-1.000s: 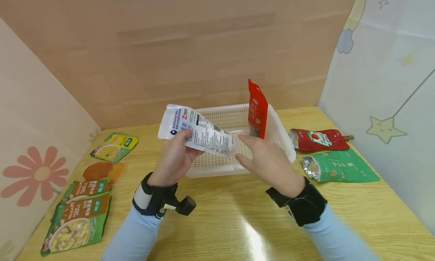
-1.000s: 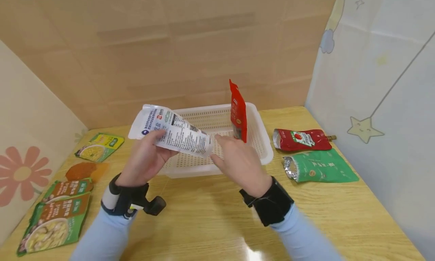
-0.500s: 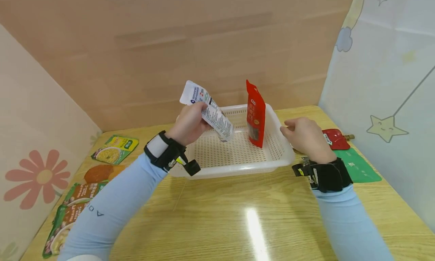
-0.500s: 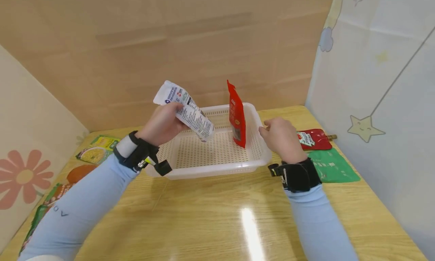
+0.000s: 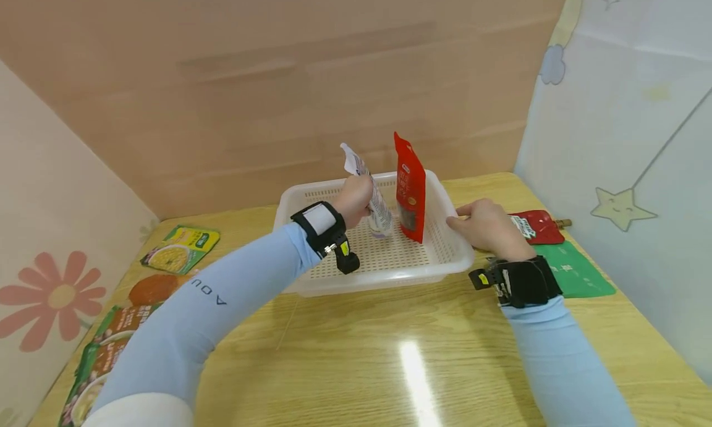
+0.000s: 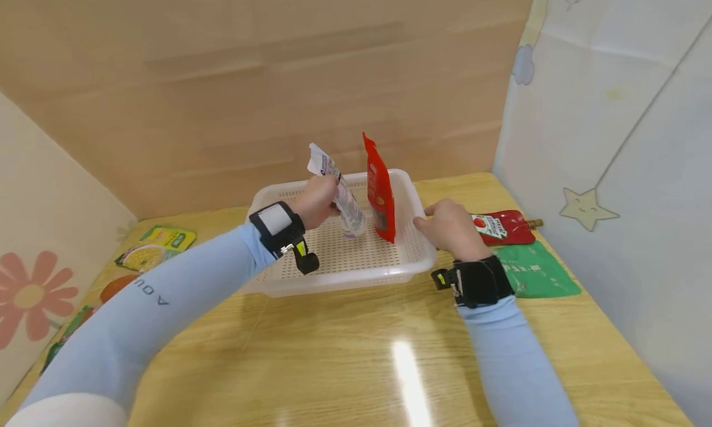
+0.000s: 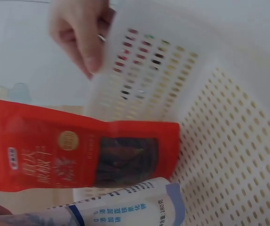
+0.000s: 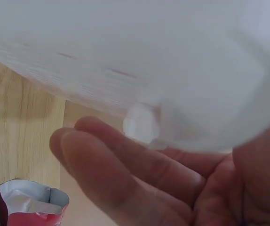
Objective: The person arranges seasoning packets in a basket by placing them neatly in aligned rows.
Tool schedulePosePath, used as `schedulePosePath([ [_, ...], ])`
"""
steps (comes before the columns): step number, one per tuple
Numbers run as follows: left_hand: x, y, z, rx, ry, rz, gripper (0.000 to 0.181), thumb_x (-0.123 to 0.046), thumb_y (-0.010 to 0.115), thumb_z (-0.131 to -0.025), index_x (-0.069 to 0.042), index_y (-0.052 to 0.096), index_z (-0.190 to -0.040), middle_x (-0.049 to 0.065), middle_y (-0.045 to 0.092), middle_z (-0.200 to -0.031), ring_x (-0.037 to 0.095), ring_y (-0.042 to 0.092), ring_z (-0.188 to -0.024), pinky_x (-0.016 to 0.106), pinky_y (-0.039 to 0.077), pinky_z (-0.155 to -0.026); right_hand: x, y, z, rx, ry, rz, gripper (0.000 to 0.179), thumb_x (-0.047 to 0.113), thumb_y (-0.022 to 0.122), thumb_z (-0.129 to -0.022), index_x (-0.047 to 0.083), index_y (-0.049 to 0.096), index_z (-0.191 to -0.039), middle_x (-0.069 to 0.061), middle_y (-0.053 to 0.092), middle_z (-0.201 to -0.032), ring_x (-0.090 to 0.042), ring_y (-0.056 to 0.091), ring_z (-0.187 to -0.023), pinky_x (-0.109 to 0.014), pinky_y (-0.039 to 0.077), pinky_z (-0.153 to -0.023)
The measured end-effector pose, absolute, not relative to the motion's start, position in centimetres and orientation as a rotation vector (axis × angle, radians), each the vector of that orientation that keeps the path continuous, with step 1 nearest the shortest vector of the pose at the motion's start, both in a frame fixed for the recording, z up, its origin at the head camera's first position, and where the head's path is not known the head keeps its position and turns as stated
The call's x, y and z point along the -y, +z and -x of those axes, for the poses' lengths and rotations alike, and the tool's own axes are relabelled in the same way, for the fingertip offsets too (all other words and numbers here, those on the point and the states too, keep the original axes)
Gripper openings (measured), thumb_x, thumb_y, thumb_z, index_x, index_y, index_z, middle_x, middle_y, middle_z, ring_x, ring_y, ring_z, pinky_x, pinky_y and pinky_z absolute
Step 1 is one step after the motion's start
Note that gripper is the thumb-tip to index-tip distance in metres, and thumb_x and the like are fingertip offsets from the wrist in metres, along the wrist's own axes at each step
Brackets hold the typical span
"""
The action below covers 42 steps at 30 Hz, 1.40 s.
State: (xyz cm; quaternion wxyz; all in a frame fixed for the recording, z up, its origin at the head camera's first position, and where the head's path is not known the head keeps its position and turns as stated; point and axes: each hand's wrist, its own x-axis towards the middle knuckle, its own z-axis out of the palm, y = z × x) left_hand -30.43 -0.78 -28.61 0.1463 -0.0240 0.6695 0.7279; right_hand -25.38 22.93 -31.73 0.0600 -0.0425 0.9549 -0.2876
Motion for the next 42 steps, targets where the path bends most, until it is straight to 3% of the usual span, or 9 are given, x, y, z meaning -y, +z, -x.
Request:
schedulePosePath([
  [10, -0.5, -30.6, 30.4, -2.062, 1.959, 0.0, 0.056, -0.018, 0.025, -0.108, -0.005, 0.004, -0.158, 0.012, 0.017, -0.162, 0.033, 0.02, -0.145, 0.053, 0.026, -0.114, -22.1, -31.7, 25.2, -2.86, -0.899, 0.163, 0.05, 0.028, 0.059, -0.099, -0.01, 0.056, -0.131, -0.024, 0.067, -0.108, -0.029, 0.067, -0.079, -0.036, 0.058, -0.066],
  [19, -1.0, -30.8, 30.2, -2.049, 1.605, 0.006, 0.051, 0.0, 0.046, -0.096, 0.005, 0.03, -0.144, 0.016, 0.034, -0.153, 0.035, 0.031, -0.141, 0.061, 0.024, -0.112, -22.0, -31.5, 25.1, -2.832, -0.914, 0.176, 0.051, 0.028, 0.059, -0.099, -0.011, 0.055, -0.132, -0.024, 0.067, -0.107, -0.028, 0.067, -0.078, -0.037, 0.059, -0.068],
  [26, -0.9, -30.9, 30.5, -2.047, 1.514, -0.002, 0.062, 0.002, 0.044, -0.096, 0.004, 0.014, -0.151, 0.017, 0.021, -0.158, 0.035, 0.024, -0.144, 0.061, 0.023, -0.112, -21.9, -31.4, 25.0, -2.823, -0.898, 0.173, 0.051, 0.028, 0.059, -0.099, -0.01, 0.055, -0.133, -0.024, 0.066, -0.109, -0.028, 0.067, -0.08, -0.038, 0.058, -0.069],
  [35, -0.9, -31.6, 31.9, -2.042, 1.532, 0.009, 0.064, 0.004, 0.051, -0.093, -0.004, 0.021, -0.149, 0.015, 0.029, -0.154, 0.036, 0.032, -0.139, 0.063, 0.025, -0.111, -21.8, -31.4, 25.1, -2.807, -0.912, 0.176, 0.049, 0.025, 0.06, -0.1, -0.011, 0.055, -0.132, -0.025, 0.067, -0.11, -0.028, 0.068, -0.082, -0.036, 0.058, -0.068],
  [42, -1.4, -31.7, 31.9, -2.035, 1.588, 0.013, 0.061, 0.004, 0.049, -0.093, -0.002, 0.024, -0.148, 0.015, 0.032, -0.153, 0.035, 0.032, -0.14, 0.064, 0.024, -0.111, -21.8, -31.5, 25.1, -2.804, -0.915, 0.18, 0.048, 0.025, 0.059, -0.1, -0.011, 0.055, -0.132, -0.024, 0.067, -0.111, -0.028, 0.068, -0.083, -0.034, 0.057, -0.068],
])
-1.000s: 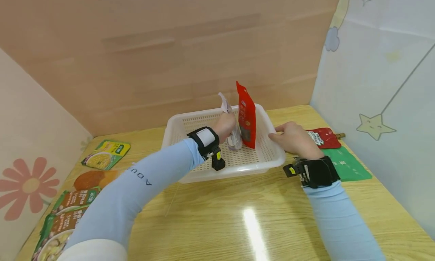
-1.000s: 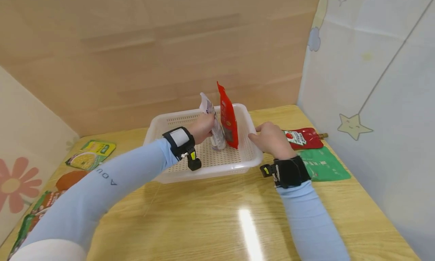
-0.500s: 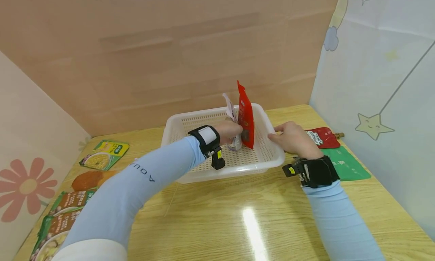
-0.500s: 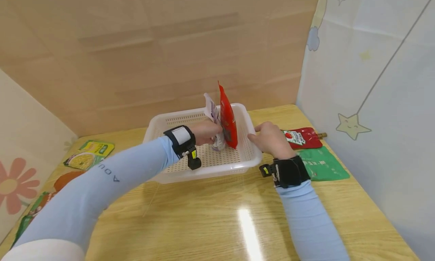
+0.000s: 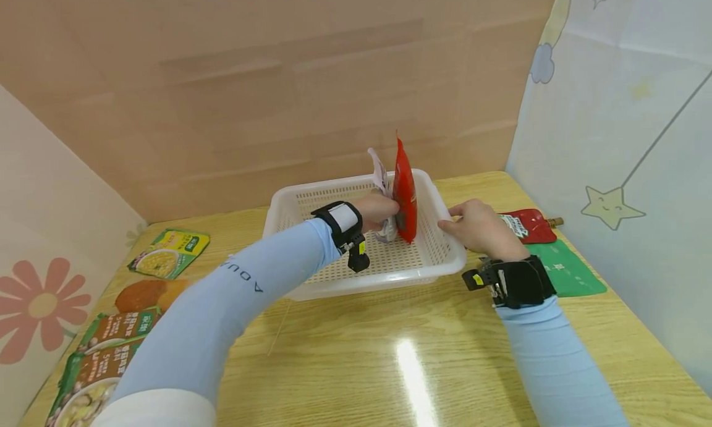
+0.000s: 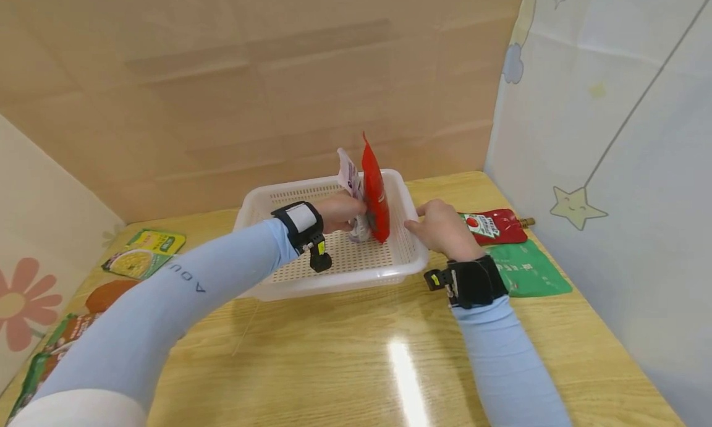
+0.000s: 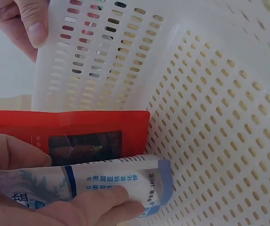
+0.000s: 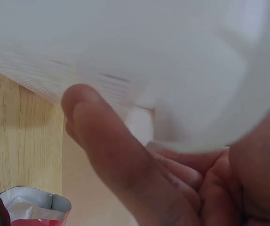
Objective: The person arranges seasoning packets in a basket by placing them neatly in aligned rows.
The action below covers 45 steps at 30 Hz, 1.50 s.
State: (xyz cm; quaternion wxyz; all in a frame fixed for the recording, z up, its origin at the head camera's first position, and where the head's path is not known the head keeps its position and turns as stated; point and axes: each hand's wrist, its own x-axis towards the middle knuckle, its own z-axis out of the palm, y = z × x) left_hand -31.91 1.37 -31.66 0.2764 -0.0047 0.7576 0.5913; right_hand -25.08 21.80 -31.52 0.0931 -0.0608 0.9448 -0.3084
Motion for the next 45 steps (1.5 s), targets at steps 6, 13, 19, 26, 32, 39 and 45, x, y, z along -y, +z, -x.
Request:
schedulePosePath([
  [6, -1.1, -31.6, 31.7, -2.061, 1.565, 0.007, 0.061, 0.005, 0.052, -0.092, 0.0, 0.025, -0.147, 0.015, 0.033, -0.153, 0.035, 0.033, -0.139, 0.064, 0.024, -0.111, -21.7, -31.5, 25.2, -2.786, -0.929, 0.179, 0.049, 0.025, 0.06, -0.1, -0.01, 0.054, -0.134, -0.025, 0.066, -0.112, -0.029, 0.069, -0.085, -0.036, 0.058, -0.069],
  [13, -0.3, -31.0, 31.7, -2.137, 1.368, -0.049, 0.048, 0.008, 0.061, -0.087, 0.008, 0.046, -0.133, 0.016, 0.051, -0.137, 0.032, 0.05, -0.122, 0.05, 0.037, -0.109, -22.0, -31.5, 25.5, -2.779, -0.924, 0.168, 0.054, 0.029, 0.061, -0.099, -0.01, 0.052, -0.136, -0.025, 0.066, -0.114, -0.028, 0.068, -0.084, -0.038, 0.059, -0.07],
  [19, 1.6, -28.8, 32.0, -2.153, 1.33, -0.154, 0.065, 0.001, 0.061, -0.092, 0.004, 0.031, -0.15, 0.014, 0.036, -0.155, 0.028, 0.04, -0.137, 0.046, 0.035, -0.111, -22.7, -31.5, 25.6, -2.799, -0.902, 0.151, 0.056, 0.031, 0.06, -0.099, -0.01, 0.052, -0.136, -0.026, 0.065, -0.116, -0.029, 0.068, -0.088, -0.039, 0.058, -0.073],
  [26, 6.7, -24.7, 30.4, -2.258, 1.394, -0.246, 0.084, -0.006, 0.059, -0.095, -0.003, 0.004, -0.158, 0.016, 0.013, -0.163, 0.029, 0.035, -0.141, 0.039, 0.04, -0.108, -23.4, -31.6, 25.5, -2.83, -0.862, 0.158, 0.056, 0.032, 0.06, -0.099, -0.011, 0.053, -0.135, -0.027, 0.064, -0.119, -0.031, 0.066, -0.093, -0.041, 0.056, -0.077],
  [32, 12.3, -24.1, 28.2, -2.508, 1.342, -0.441, 0.072, -0.011, 0.054, -0.1, -0.008, 0.013, -0.159, 0.02, 0.029, -0.157, 0.033, 0.033, -0.142, 0.048, 0.035, -0.111, -24.1, -31.4, 25.3, -2.818, -0.872, 0.15, 0.058, 0.032, 0.061, -0.099, -0.012, 0.051, -0.136, -0.027, 0.065, -0.117, -0.03, 0.067, -0.09, -0.039, 0.057, -0.075],
  [39, 17.2, -27.4, 25.1, -2.665, 1.347, -0.325, 0.074, -0.018, 0.053, -0.101, -0.009, 0.008, -0.159, 0.022, 0.023, -0.159, 0.044, 0.018, -0.145, 0.06, 0.026, -0.112, -25.8, -31.0, 24.8, -2.767, -0.971, 0.111, 0.062, 0.035, 0.058, -0.1, -0.007, 0.044, -0.143, -0.025, 0.064, -0.12, -0.023, 0.068, -0.083, -0.029, 0.056, -0.068],
  [45, 18.5, -31.1, 23.5, -2.567, 1.512, -0.19, 0.077, -0.018, 0.051, -0.103, -0.009, -0.002, -0.159, 0.024, 0.016, -0.161, 0.044, 0.022, -0.144, 0.06, 0.029, -0.11, -29.6, -30.6, 24.4, -2.856, -0.955, 0.19, 0.064, 0.038, 0.058, -0.1, -0.004, 0.043, -0.146, -0.025, 0.067, -0.115, -0.028, 0.07, -0.087, -0.033, 0.056, -0.069],
])
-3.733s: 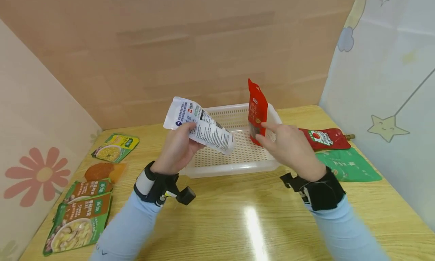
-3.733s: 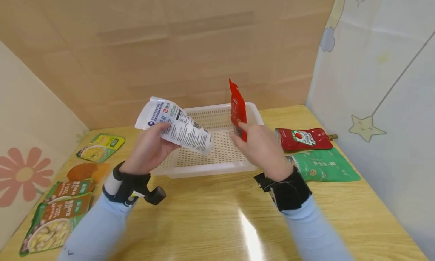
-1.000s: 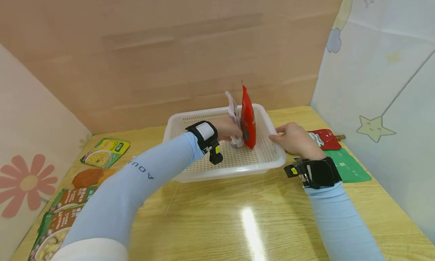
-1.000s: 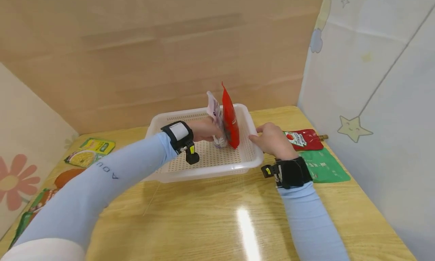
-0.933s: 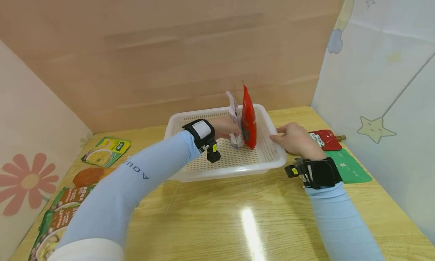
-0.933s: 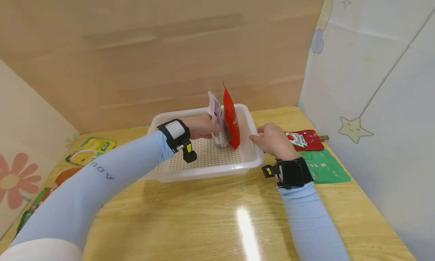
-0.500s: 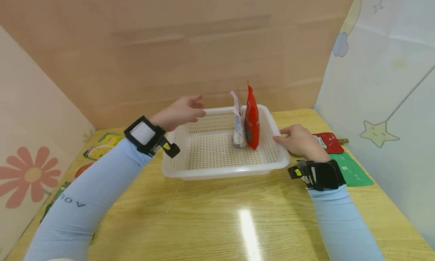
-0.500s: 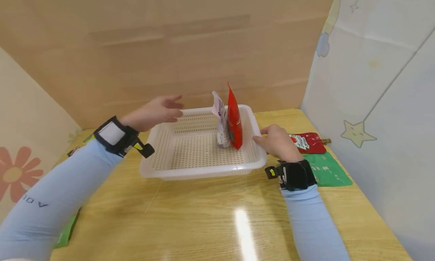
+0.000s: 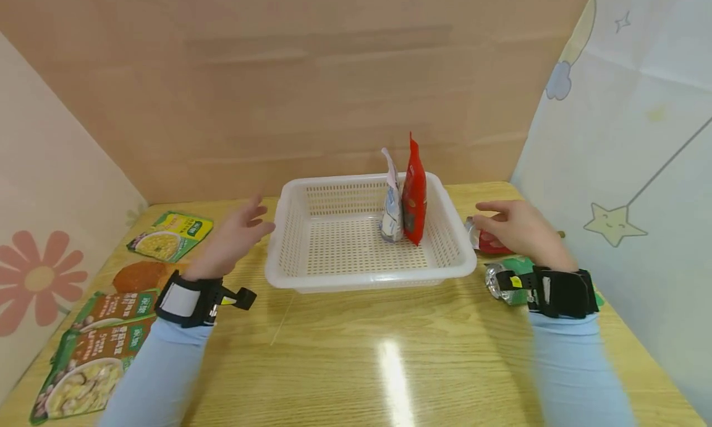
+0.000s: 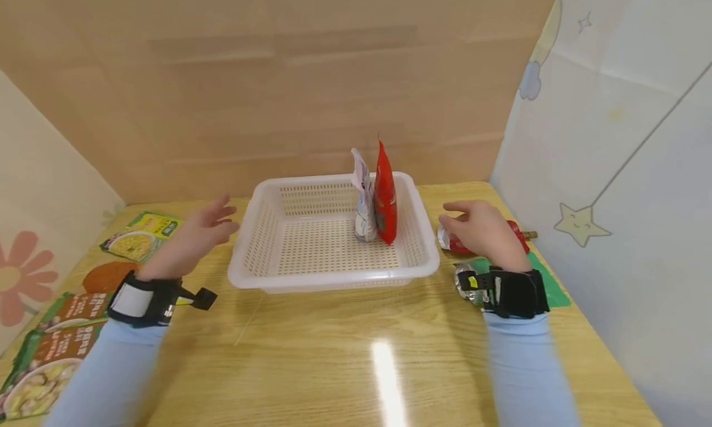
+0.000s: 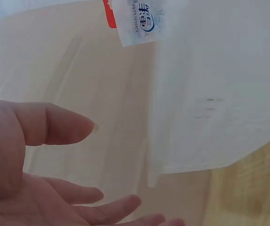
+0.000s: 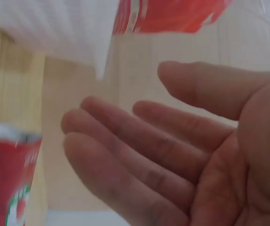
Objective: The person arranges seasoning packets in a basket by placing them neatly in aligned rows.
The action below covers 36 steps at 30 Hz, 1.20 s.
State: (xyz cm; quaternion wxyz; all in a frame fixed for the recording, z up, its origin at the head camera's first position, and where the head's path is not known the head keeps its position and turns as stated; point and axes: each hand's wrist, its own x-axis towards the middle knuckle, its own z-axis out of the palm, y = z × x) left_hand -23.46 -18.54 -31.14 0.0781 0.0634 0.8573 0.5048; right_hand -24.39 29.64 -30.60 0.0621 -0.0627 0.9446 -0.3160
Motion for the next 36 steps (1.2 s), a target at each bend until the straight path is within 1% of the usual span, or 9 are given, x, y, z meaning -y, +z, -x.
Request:
schedulePosePath([
  [5, 18.3, -32.9, 23.2, -2.461, 1.605, -0.096, 0.079, -0.025, 0.05, -0.104, -0.004, -0.005, -0.158, 0.027, 0.021, -0.158, 0.042, 0.033, -0.14, 0.057, 0.039, -0.105, -33.2, -31.6, 25.7, -2.927, -0.603, 0.334, 0.065, 0.024, 0.065, -0.096, -0.007, 0.038, -0.146, -0.033, 0.06, -0.121, -0.045, 0.061, -0.104, -0.046, 0.055, -0.075],
  [8, 17.8, -33.6, 23.3, -2.431, 1.611, -0.119, 0.079, -0.024, 0.049, -0.105, -0.003, -0.006, -0.157, 0.029, 0.034, -0.151, 0.041, 0.048, -0.13, 0.056, 0.043, -0.101, -35.1, -32.5, 27.3, -2.914, -0.404, 0.406, 0.073, 0.012, 0.07, -0.085, -0.008, 0.035, -0.146, -0.035, 0.059, -0.12, -0.042, 0.06, -0.096, -0.049, 0.053, -0.075],
  [10, 17.3, -34.2, 23.4, -2.408, 1.615, -0.179, 0.076, -0.02, 0.049, -0.104, -0.005, -0.003, -0.158, 0.03, 0.041, -0.146, 0.042, 0.055, -0.122, 0.055, 0.047, -0.097, -35.9, -33.1, 28.3, -2.872, -0.353, 0.394, 0.081, 0.006, 0.071, -0.079, -0.007, 0.031, -0.148, -0.032, 0.061, -0.112, -0.034, 0.06, -0.08, -0.045, 0.052, -0.067],
  [15, 16.4, -35.6, 23.4, -2.398, 1.651, -0.296, 0.074, -0.003, 0.049, -0.1, -0.012, 0.003, -0.158, 0.03, 0.04, -0.142, 0.047, 0.054, -0.117, 0.052, 0.053, -0.087, -37.0, -34.8, 30.4, -2.748, -0.387, 0.36, 0.101, -0.006, 0.074, -0.072, -0.002, 0.016, -0.154, -0.04, 0.051, -0.122, -0.023, 0.046, -0.058, -0.033, 0.041, -0.051],
  [19, 16.2, -36.2, 23.3, -2.402, 1.713, -0.295, 0.079, 0.006, 0.047, -0.096, -0.014, 0.004, -0.158, 0.03, 0.038, -0.142, 0.05, 0.052, -0.117, 0.054, 0.053, -0.085, -37.4, -36.3, 31.7, -2.642, -0.429, 0.402, 0.115, -0.003, 0.083, -0.069, 0.002, 0.009, -0.157, -0.046, 0.022, -0.145, -0.039, 0.052, -0.088, -0.033, 0.043, -0.053],
  [21, 16.1, -36.4, 23.3, -2.398, 1.73, -0.287, 0.079, 0.008, 0.047, -0.094, -0.014, 0.005, -0.158, 0.029, 0.038, -0.142, 0.049, 0.052, -0.116, 0.053, 0.053, -0.085, -37.6, -36.9, 32.1, -2.584, -0.442, 0.423, 0.116, -0.001, 0.085, -0.069, 0.002, 0.009, -0.157, -0.045, 0.017, -0.147, -0.045, 0.05, -0.095, -0.033, 0.045, -0.055],
  [26, 15.7, -36.6, 23.3, -2.362, 1.746, -0.299, 0.08, 0.01, 0.047, -0.094, -0.015, 0.005, -0.158, 0.03, 0.039, -0.141, 0.05, 0.054, -0.114, 0.053, 0.054, -0.083, -38.2, -37.4, 32.6, -2.568, -0.38, 0.458, 0.106, -0.003, 0.084, -0.065, -0.005, 0.021, -0.151, -0.041, 0.038, -0.135, -0.04, 0.051, -0.092, -0.034, 0.048, -0.062],
  [30, 15.5, -36.6, 23.5, -2.368, 1.732, -0.287, 0.08, 0.008, 0.048, -0.095, -0.016, 0.004, -0.158, 0.029, 0.039, -0.143, 0.05, 0.054, -0.115, 0.053, 0.055, -0.082, -38.2, -37.2, 32.8, -2.635, -0.327, 0.455, 0.103, -0.005, 0.085, -0.059, -0.004, 0.029, -0.145, -0.035, 0.046, -0.128, -0.042, 0.05, -0.099, -0.047, 0.053, -0.077],
  [36, 16.1, -36.4, 23.5, -2.389, 1.722, -0.284, 0.081, 0.009, 0.048, -0.095, -0.016, 0.003, -0.158, 0.029, 0.038, -0.143, 0.049, 0.054, -0.116, 0.053, 0.055, -0.081, -37.8, -38.5, 33.7, -2.816, -0.094, 0.613, 0.095, 0.01, 0.091, -0.055, -0.005, 0.042, -0.135, -0.023, 0.056, -0.117, -0.039, 0.054, -0.097, -0.061, 0.049, -0.084],
])
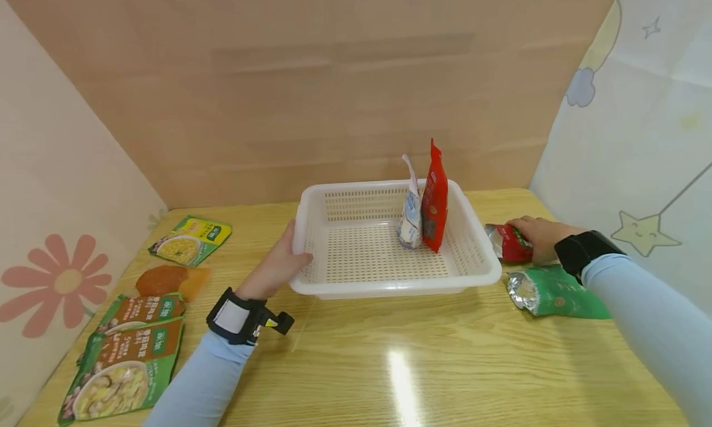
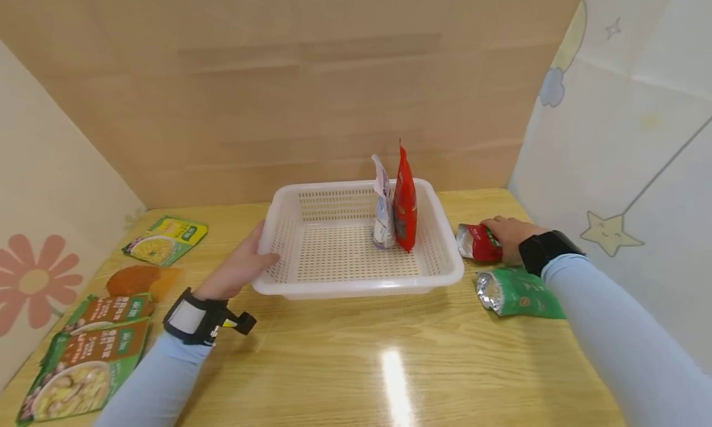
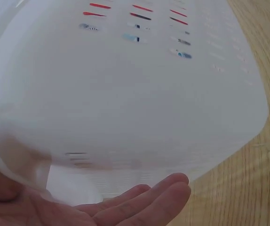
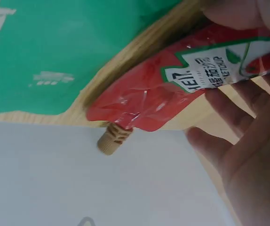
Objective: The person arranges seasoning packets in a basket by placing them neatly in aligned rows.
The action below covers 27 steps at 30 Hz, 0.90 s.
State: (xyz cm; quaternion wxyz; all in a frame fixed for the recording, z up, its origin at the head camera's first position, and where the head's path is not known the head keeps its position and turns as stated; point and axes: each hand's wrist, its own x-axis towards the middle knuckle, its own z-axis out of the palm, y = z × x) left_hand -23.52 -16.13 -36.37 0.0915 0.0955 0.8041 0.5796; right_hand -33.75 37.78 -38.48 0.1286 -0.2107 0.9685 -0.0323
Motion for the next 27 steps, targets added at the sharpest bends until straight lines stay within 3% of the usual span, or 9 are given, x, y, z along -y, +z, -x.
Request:
schedulePosePath([
  [7, 16.1, -36.1, 23.4, -2.356, 1.728, -0.317, 0.082, 0.009, 0.048, -0.096, -0.017, 0.002, -0.158, 0.03, 0.039, -0.141, 0.05, 0.054, -0.116, 0.054, 0.056, -0.08, -38.2, -39.3, 33.5, -2.898, -0.087, 0.592, 0.082, 0.022, 0.085, -0.06, -0.004, 0.042, -0.125, -0.018, 0.055, -0.104, -0.038, 0.052, -0.091, -0.057, 0.045, -0.077],
  [14, 16.0, -36.0, 23.3, -2.364, 1.721, -0.295, 0.081, 0.007, 0.048, -0.096, -0.016, 0.001, -0.158, 0.031, 0.04, -0.14, 0.049, 0.054, -0.116, 0.053, 0.056, -0.08, -37.3, -37.1, 32.4, -2.996, 0.068, 0.567, 0.089, 0.038, 0.091, -0.06, 0.001, 0.041, -0.123, -0.015, 0.055, -0.103, -0.038, 0.051, -0.095, -0.059, 0.037, -0.079],
  [21, 16.1, -36.1, 23.3, -2.37, 1.709, -0.266, 0.08, 0.002, 0.049, -0.098, -0.016, -0.001, -0.158, 0.029, 0.038, -0.142, 0.048, 0.053, -0.118, 0.052, 0.055, -0.082, -37.7, -33.5, 31.8, -3.076, 0.293, 0.639, 0.088, 0.021, 0.093, -0.051, -0.002, 0.044, -0.12, -0.019, 0.055, -0.101, -0.043, 0.05, -0.097, -0.064, 0.037, -0.081],
  [27, 16.4, -36.1, 23.4, -2.398, 1.687, -0.307, 0.074, -0.004, 0.049, -0.1, -0.013, 0.003, -0.158, 0.03, 0.037, -0.143, 0.049, 0.051, -0.12, 0.054, 0.053, -0.085, -37.6, -30.1, 29.7, -3.202, 0.391, 0.861, 0.078, 0.015, 0.089, -0.051, 0.001, 0.051, -0.117, -0.015, 0.054, -0.097, -0.039, 0.051, -0.093, -0.062, 0.038, -0.079],
])
